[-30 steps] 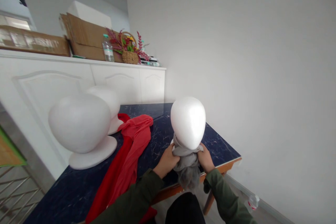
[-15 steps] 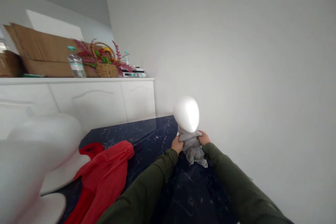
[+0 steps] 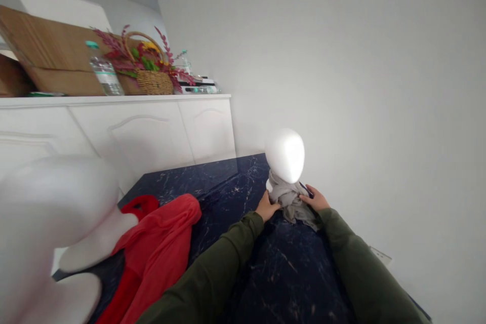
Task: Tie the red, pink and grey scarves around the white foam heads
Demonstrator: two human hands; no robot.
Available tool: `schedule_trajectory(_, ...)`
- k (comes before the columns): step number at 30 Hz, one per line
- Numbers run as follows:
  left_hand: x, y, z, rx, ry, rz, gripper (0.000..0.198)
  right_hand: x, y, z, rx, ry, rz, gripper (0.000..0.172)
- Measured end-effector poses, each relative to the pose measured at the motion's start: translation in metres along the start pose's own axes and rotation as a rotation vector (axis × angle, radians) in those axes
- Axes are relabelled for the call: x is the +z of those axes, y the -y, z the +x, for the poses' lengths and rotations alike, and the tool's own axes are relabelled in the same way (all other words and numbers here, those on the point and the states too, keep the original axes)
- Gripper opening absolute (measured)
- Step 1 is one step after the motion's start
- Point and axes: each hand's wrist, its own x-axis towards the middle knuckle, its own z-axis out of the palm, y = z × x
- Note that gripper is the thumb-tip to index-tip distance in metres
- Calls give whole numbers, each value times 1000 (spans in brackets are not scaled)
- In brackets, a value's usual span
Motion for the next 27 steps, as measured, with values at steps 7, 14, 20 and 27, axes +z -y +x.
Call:
schedule_trajectory(7, -51, -25, -134, -70, 181, 95, 66, -25, 18, -83, 93, -171, 117, 58)
schedule_trajectory(14, -150, -21, -340, 121, 183, 501, 40, -7, 58, -197, 121, -270, 99, 51)
schedule_trajectory(20, -176, 48, -392, -90, -297, 984, 57, 85, 119, -320, 10, -191, 263, 45)
schedule_trajectory(27, -182, 30, -376, 49, -375, 968, 20, 205, 206, -358, 542, 560, 749, 48)
